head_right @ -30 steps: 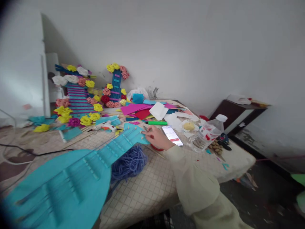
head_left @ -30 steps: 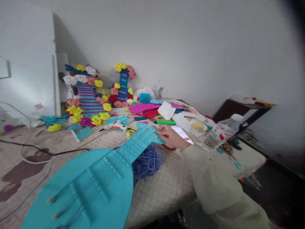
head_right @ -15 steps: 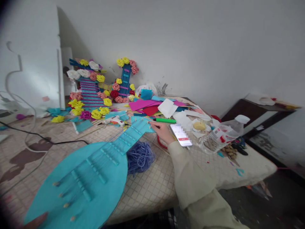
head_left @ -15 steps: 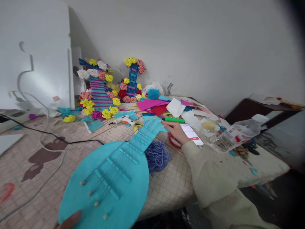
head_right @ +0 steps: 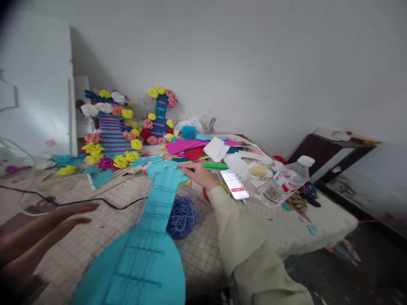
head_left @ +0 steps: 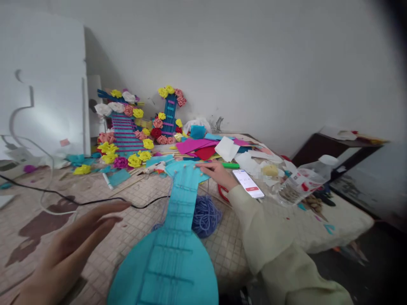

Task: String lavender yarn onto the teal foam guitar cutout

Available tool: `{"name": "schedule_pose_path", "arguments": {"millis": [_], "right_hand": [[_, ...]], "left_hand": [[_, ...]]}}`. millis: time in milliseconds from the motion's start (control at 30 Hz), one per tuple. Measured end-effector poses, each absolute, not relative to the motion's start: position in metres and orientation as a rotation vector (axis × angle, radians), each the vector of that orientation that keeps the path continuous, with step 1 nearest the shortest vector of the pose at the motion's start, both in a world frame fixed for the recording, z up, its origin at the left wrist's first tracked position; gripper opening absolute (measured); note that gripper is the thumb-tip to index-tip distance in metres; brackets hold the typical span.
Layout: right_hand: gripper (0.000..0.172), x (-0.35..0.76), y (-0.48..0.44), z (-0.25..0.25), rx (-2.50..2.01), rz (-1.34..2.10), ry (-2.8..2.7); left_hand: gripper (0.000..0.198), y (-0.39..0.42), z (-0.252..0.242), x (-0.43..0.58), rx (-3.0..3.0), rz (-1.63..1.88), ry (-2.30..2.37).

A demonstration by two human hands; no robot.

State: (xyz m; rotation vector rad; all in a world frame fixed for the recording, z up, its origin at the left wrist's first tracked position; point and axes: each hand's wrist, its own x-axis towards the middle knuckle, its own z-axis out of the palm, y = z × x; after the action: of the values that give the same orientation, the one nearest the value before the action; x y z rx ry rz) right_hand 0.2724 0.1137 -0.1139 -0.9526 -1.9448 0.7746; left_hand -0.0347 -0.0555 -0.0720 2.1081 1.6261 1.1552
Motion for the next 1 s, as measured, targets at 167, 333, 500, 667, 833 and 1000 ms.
{"name": "schedule_pose_path", "arguments": {"millis": [167, 333, 500, 667, 833, 1000], "right_hand": [[0.030, 0.256, 0.112, -0.103, -0.879, 0.749, -2.037], [0.032, 0.250, 0.109, -0.096, -0.859, 0.737, -2.094], [0.031, 0.250, 0.109, -0.095, -0.860, 0.723, -2.120], [0.031, 0.249, 0.111, -0.097, -0.846, 0.720, -2.132], [0.030, 0.247, 0.114, -0.100, -0.819, 0.722, -2.155], [0.030, 0.245, 0.115, -0.100, -0.806, 0.745, -2.170]], "left_hand": [[0.033, 0.016, -0.043, 0.007, 2.404, 0.977, 1.409], [0.033, 0.097, -0.026, 0.052, 2.539, 0.584, 1.290], [0.026, 0.134, -0.031, 0.051, 2.537, 0.289, 1.122], [0.025, 0.152, -0.038, 0.041, 2.458, 0.296, 1.150], [0.031, 0.158, -0.038, 0.035, 2.377, 0.473, 1.275], [0.024, 0.149, -0.038, 0.042, 2.333, 0.215, 1.070]]}}
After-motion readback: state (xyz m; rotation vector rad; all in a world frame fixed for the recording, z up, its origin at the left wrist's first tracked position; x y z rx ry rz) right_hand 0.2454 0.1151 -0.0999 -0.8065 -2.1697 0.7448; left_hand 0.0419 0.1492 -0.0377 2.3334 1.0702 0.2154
